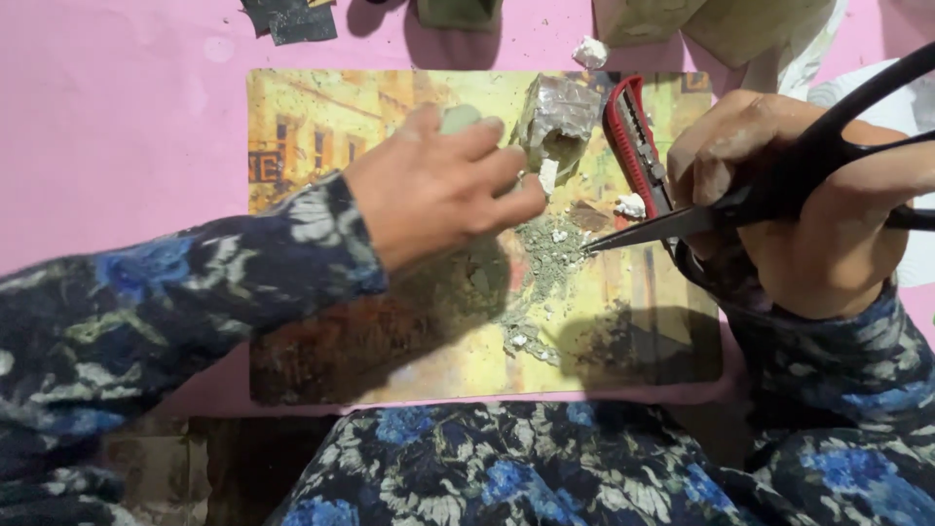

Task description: Carving and refining a small green object using a utility knife and scissors.

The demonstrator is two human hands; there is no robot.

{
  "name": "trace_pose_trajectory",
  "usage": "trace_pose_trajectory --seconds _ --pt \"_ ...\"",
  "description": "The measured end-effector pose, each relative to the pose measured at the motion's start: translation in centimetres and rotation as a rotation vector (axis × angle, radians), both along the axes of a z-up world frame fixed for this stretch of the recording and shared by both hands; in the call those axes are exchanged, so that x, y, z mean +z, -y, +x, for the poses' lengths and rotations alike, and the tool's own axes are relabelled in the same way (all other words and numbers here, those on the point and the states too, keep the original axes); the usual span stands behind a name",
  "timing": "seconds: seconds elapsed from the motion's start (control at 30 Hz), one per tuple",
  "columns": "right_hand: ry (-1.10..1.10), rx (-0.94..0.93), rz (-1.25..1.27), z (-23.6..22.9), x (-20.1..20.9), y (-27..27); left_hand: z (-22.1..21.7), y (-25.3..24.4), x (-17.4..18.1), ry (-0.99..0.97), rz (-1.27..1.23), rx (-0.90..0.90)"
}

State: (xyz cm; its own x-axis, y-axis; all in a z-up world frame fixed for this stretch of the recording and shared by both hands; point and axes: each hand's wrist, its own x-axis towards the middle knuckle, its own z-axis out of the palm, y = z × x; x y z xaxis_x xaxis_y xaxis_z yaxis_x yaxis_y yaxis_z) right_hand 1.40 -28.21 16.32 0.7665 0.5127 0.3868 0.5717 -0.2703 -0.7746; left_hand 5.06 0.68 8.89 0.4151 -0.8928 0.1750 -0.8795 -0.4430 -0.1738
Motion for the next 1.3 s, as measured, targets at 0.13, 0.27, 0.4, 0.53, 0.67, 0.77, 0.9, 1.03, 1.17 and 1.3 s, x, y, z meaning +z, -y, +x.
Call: trace_pose_trajectory --seconds 0.13,0.27,0.4,0.53,0.67,0.77,0.9,1.03,1.17,1.3 --pt "0.016 -0.044 -0.007 -0.5 0.0 0.4 -1.0 -1.9 0.8 -0.406 -0.331 0.066" --pt "-0.186 -0.134 -0.007 -1.1 0.0 0.7 -1.5 -4.3 -2.2 -1.134 -0.777 0.259" --pt "-0.414 -0.138 0.067 -1.2 -1.5 1.7 -3.5 -5.6 -8.1 -2.194 -1.413 0.281" --pt "-0.494 -0.264 0.197 -0.8 0.2 -1.1 -4.0 -4.1 -3.1 -2.194 -1.482 0.327" --pt "-0.486 -0.205 0.059 -0.2 1.5 -1.5 -3.6 -4.6 -4.9 -1.851 -1.269 0.294" --pt "-0.409 -0.155 -0.122 0.2 1.4 -1.8 -4.5 -4.6 -5.1 -1.624 -1.248 0.288" --pt "-0.444 -0.214 -0.046 0.3 0.5 -2.3 -5.6 -3.9 -4.3 -1.272 -1.172 0.459" --pt "-0.349 -0.234 -0.058 0.9 0.0 -2.5 -6.3 -4.2 -2.2 -0.943 -1.053 0.453" --pt "-0.429 0.061 -0.015 2.2 -1.0 -1.3 -6.0 -4.6 -2.1 -0.861 -0.978 0.452" --pt "-0.873 0.334 0.185 3.8 -2.5 0.5 -3.8 -5.9 -3.5 -1.101 -0.938 0.353"
